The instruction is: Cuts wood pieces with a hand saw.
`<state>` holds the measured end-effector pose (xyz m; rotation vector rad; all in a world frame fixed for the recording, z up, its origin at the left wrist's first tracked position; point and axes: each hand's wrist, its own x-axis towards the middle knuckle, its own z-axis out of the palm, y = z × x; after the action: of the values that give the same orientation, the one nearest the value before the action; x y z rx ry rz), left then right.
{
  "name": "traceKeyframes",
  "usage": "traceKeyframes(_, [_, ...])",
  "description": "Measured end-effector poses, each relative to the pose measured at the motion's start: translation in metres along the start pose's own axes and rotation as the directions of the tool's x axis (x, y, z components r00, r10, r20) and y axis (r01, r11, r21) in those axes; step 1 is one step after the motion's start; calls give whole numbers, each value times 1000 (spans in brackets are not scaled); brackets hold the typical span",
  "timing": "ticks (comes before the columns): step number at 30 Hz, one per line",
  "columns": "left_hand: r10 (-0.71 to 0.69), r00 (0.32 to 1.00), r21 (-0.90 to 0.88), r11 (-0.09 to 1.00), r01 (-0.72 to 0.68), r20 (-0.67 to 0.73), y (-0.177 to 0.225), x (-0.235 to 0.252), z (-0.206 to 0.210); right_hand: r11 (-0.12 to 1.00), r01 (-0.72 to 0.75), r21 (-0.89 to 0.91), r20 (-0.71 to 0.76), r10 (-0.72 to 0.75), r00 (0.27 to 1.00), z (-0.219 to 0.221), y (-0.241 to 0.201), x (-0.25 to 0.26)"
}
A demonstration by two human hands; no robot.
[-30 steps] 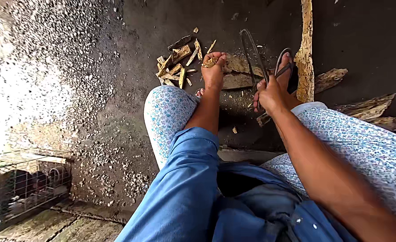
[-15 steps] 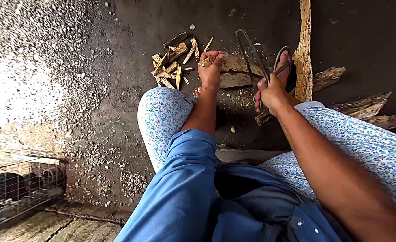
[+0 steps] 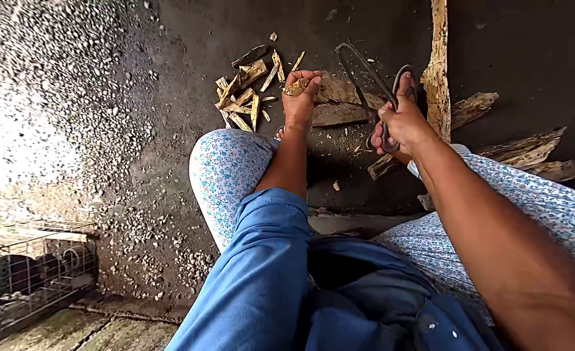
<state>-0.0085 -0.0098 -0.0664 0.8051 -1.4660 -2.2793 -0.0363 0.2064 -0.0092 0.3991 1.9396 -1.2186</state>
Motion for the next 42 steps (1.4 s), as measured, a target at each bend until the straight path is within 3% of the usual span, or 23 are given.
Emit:
traceKeyframes(5, [-37,999,-12,999,37,31,1,4,-5,998,-51,38,22,50,999,-51,25,-69])
traceKeyframes(7, [-39,999,14,999,39,37,6,7,-7,1000,-30,-4,24,30,999,-38,9,-51])
traceKeyframes(11, [-3,995,39,999,0,98,7,2,6,994,2,-109,-97,-12,995,17,-14,34])
traceKeyframes(15, [-24,1000,4,1000,24,-18,4,-2,1,996,85,-25,-116,-87,989,33,3,46])
traceKeyframes(17, [-101,980,-31,995,97,-173,4,-9,10,984,158,80,-129,-146,981,35,20,46])
traceKeyframes(20, [-342,856,-170,939,298,-387,14,-20,26,964,220,151,-163,-195,967,46,36,50])
traceKeyframes(23, [-451,789,-338,883,327,-417,22,-23,44,967,235,97,-179,-215,960,46,38,47])
traceKeyframes(26, [-301,868,-269,941,205,-394,29,-25,55,952,275,135,-211,-244,947,38,27,30])
traceKeyframes(30, [-146,977,-193,975,114,-159,15,-16,45,912,307,271,-203,-258,945,18,41,31])
traceKeyframes(35, [-172,985,-285,946,157,-29,-10,-6,9,914,231,333,-169,-183,968,18,51,23])
traceKeyframes(38, [-198,962,-331,935,128,-186,-7,-6,14,929,246,277,-166,-206,964,22,50,18])
traceKeyframes(40, [-218,895,-306,947,97,-389,-8,-7,19,945,238,223,-140,-211,967,24,55,17])
traceKeyframes(42, [-236,832,-275,956,105,-502,-12,-10,20,961,235,147,-124,-218,968,25,61,16])
